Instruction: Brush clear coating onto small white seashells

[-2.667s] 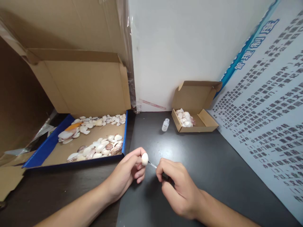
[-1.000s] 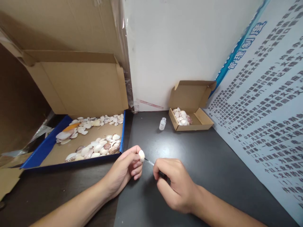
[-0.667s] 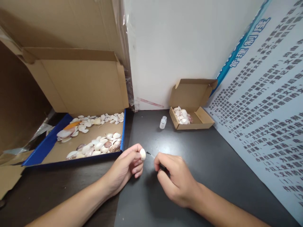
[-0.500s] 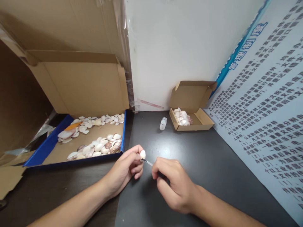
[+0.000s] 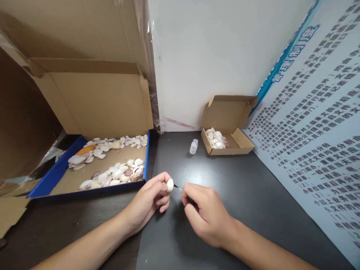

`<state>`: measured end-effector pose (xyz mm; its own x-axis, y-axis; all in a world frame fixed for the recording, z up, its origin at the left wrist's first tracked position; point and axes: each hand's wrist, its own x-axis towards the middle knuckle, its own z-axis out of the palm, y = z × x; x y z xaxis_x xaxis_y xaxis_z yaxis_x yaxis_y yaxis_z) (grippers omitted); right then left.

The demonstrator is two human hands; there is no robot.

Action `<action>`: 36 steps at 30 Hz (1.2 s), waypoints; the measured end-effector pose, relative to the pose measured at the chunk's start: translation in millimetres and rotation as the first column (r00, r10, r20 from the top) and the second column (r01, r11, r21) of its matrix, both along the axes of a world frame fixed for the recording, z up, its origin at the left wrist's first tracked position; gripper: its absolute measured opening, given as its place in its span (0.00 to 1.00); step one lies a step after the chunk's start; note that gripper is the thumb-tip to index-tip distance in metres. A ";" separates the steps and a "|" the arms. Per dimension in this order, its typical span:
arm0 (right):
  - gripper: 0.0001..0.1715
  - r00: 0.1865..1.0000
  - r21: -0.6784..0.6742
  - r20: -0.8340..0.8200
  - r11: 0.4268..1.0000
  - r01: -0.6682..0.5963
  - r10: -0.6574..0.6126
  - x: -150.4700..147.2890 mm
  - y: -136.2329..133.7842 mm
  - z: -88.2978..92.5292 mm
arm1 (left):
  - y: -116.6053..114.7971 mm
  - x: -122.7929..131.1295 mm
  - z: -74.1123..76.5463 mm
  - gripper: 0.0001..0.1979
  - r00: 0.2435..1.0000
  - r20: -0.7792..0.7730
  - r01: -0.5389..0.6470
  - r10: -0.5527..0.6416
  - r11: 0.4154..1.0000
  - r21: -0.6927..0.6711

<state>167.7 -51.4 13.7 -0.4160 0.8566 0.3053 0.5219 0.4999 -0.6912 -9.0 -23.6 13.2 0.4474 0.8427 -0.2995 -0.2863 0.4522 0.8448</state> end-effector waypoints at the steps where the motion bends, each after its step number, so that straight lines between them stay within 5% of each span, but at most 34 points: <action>1: 0.08 1.000 0.003 -0.008 1.000 0.010 -0.010 0.2 0.5 0.9 | 0.3 0.0 -0.1 0.06 1.000 -0.002 0.003 -0.003 1.000 0.001; 8: 0.08 0.987 0.124 -0.091 0.985 -0.121 0.133 1.7 -0.9 2.2 | -0.6 -0.1 0.1 0.05 1.000 -0.009 0.003 -0.003 1.000 -0.013; 14: 0.09 1.000 0.029 -0.006 1.000 -0.007 0.007 1.6 0.6 0.5 | -0.3 -0.4 -1.1 0.05 1.000 0.003 0.000 0.000 1.000 0.001; 19: 0.08 0.991 0.112 -0.059 0.987 -0.114 0.121 1.6 0.0 -0.1 | -0.7 -0.2 -1.1 0.04 1.000 0.017 0.004 -0.004 1.000 -0.015; 23: 0.09 0.999 0.095 -0.022 0.995 -0.032 0.034 2.8 1.4 1.7 | -0.7 0.1 -0.6 0.06 1.000 0.018 -0.016 0.016 1.000 0.002; 28: 0.08 0.989 0.182 -0.055 0.975 -0.127 0.139 3.9 2.1 3.3 | -0.1 -0.1 0.5 0.06 1.000 0.002 -0.006 0.006 1.000 -0.003; 36: 0.08 0.996 0.151 -0.019 0.985 -0.080 0.083 2.9 2.0 2.5 | 0.2 -2.4 -2.6 0.07 1.000 -0.011 0.024 -0.024 1.000 0.003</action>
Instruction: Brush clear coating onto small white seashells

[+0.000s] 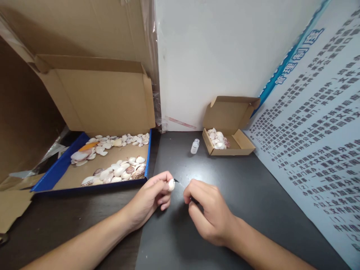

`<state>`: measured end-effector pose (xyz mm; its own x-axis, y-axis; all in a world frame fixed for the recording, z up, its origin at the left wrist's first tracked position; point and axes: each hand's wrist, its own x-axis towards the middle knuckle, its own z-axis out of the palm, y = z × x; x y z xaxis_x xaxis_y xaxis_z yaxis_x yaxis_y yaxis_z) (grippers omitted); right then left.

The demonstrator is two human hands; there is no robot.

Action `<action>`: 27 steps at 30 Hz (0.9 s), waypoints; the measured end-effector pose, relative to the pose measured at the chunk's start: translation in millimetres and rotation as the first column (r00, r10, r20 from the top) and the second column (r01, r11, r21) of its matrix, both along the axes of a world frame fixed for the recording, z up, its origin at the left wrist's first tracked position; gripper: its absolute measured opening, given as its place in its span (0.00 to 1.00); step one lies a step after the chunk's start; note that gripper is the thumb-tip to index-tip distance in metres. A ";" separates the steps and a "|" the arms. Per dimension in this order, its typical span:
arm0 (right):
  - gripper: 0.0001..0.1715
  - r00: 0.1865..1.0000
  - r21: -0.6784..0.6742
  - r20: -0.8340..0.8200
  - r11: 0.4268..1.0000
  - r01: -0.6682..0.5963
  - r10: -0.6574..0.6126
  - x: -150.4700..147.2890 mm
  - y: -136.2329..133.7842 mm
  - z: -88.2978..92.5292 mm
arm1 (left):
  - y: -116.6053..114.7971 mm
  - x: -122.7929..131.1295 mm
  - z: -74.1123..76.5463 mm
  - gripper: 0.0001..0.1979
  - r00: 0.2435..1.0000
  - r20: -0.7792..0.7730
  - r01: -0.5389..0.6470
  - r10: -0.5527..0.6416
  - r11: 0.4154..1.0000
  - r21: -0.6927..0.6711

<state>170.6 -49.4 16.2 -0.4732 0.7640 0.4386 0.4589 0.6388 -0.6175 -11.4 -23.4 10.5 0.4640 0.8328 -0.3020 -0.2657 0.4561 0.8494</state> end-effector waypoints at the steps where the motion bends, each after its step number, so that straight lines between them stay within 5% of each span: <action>1: 0.08 1.000 0.008 -0.001 1.000 -0.030 0.030 -0.1 0.1 0.1 | 0.1 0.1 -0.4 0.07 1.000 -0.001 0.000 0.000 1.000 -0.004; 7: 0.08 0.993 -0.020 0.052 0.994 0.108 -0.107 1.3 3.0 1.2 | 0.4 0.7 0.2 0.06 1.000 0.011 -0.011 0.011 1.000 0.007; 12: 0.08 0.999 0.031 -0.020 0.998 -0.046 0.047 2.4 4.2 -0.7 | 0.4 1.2 0.6 0.04 0.999 0.035 -0.029 0.029 1.000 -0.007; 17: 0.08 0.996 -0.054 0.031 0.995 0.087 -0.086 2.5 7.5 -1.9 | 0.6 1.3 -0.2 0.04 0.998 0.057 -0.027 0.028 1.000 -0.015; 22: 0.07 0.999 -0.009 -0.025 0.999 -0.043 0.042 1.7 5.2 -1.7 | 1.0 -1.4 -3.0 0.04 0.997 0.078 0.017 -0.016 1.000 -0.010; 27: 0.08 0.993 -0.065 0.060 0.992 0.104 -0.100 1.5 4.4 -2.1 | -0.1 -1.8 -4.2 0.05 0.993 0.108 0.047 -0.048 0.999 0.010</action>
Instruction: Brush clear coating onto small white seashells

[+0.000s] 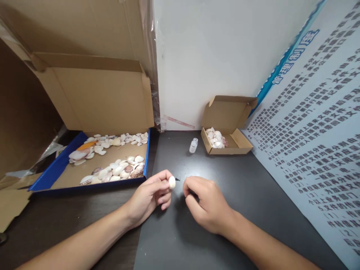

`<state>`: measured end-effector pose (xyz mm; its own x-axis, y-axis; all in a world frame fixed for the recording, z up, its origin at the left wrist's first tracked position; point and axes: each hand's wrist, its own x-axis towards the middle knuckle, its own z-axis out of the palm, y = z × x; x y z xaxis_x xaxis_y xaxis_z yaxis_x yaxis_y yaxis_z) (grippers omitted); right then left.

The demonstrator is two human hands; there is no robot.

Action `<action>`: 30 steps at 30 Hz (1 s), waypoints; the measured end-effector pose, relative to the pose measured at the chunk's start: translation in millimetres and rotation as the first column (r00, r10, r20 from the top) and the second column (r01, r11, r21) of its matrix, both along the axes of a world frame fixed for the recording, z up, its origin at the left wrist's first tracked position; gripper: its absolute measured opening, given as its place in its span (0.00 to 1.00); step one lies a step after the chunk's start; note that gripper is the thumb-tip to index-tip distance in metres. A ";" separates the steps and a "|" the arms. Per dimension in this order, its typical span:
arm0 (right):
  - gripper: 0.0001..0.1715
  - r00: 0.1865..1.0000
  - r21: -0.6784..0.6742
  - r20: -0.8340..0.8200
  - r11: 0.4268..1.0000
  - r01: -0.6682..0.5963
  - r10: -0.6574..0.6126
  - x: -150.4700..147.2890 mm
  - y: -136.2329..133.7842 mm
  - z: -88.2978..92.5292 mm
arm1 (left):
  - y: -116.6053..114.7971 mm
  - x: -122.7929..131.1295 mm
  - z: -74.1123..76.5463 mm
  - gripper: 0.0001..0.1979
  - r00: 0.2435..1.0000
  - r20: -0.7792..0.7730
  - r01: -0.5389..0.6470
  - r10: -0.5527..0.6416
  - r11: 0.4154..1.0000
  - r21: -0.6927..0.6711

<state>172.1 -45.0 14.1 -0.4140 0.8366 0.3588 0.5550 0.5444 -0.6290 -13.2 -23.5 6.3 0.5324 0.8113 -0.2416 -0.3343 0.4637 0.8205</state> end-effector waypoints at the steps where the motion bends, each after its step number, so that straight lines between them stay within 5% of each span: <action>1: 0.08 1.000 0.014 -0.011 1.000 0.003 -0.003 0.3 -0.2 0.1 | -0.1 0.3 0.0 0.05 1.000 0.002 0.000 0.000 1.000 -0.005; 6: 0.08 0.990 0.079 -0.068 0.990 -0.117 0.122 0.2 -1.3 0.9 | 0.4 1.5 1.3 0.05 1.000 0.007 -0.011 0.012 0.999 -0.033; 11: 0.09 1.000 0.016 -0.015 1.000 0.001 -0.001 1.9 -1.2 5.2 | -1.2 2.9 2.6 0.04 1.000 -0.010 0.018 -0.018 1.000 -0.023; 15: 0.09 0.987 0.082 -0.096 0.989 -0.121 0.129 3.2 -1.9 6.3 | -1.5 3.4 2.3 0.03 0.999 -0.021 0.034 -0.035 0.999 -0.019; 30: 0.07 0.951 -0.224 -0.305 0.974 -0.022 -0.048 3.1 5.3 -3.9 | -2.2 2.6 3.0 0.05 0.999 -0.026 0.034 -0.035 0.999 -0.032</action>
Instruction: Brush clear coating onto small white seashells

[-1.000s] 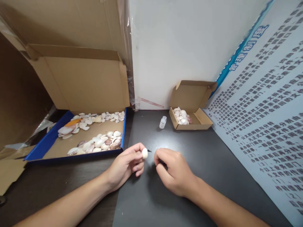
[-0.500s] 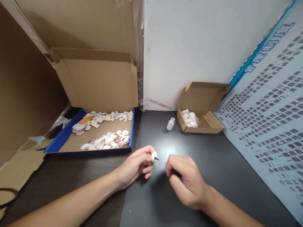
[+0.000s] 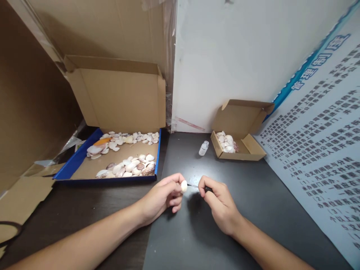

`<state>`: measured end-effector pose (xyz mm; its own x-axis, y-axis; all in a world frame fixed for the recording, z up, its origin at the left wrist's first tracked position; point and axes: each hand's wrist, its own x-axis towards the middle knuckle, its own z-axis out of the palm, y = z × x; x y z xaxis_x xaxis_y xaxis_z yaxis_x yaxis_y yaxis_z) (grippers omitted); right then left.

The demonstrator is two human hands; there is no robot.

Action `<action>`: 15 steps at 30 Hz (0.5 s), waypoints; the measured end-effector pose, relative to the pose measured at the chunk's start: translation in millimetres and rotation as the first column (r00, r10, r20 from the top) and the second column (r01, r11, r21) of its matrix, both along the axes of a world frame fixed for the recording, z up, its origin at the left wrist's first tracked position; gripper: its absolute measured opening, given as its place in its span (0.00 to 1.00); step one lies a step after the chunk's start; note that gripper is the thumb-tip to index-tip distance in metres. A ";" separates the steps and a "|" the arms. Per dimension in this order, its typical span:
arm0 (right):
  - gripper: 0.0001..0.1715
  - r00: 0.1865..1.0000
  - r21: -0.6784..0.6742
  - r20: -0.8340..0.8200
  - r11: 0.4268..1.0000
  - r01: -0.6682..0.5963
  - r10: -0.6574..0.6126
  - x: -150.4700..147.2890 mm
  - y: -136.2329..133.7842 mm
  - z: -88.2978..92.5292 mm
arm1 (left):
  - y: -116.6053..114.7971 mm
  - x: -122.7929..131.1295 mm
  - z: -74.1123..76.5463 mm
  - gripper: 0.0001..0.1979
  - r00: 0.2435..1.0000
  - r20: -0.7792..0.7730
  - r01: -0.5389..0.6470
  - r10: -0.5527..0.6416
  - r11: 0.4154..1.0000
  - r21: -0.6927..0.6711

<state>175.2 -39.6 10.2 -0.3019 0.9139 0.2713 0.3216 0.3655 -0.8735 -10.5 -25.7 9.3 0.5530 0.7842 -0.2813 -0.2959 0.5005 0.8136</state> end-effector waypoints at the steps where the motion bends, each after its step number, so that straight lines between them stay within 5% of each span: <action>1: 0.07 1.000 0.011 -0.001 1.000 0.011 -0.011 0.1 -0.4 0.4 | 0.0 0.0 0.2 0.06 1.000 -0.004 -0.001 0.001 1.000 0.002; 15: 0.05 0.997 -0.027 -0.057 0.998 -0.052 0.051 3.5 -1.6 -4.3 | 0.5 0.5 0.3 0.06 1.000 -0.007 -0.015 0.015 1.000 -0.010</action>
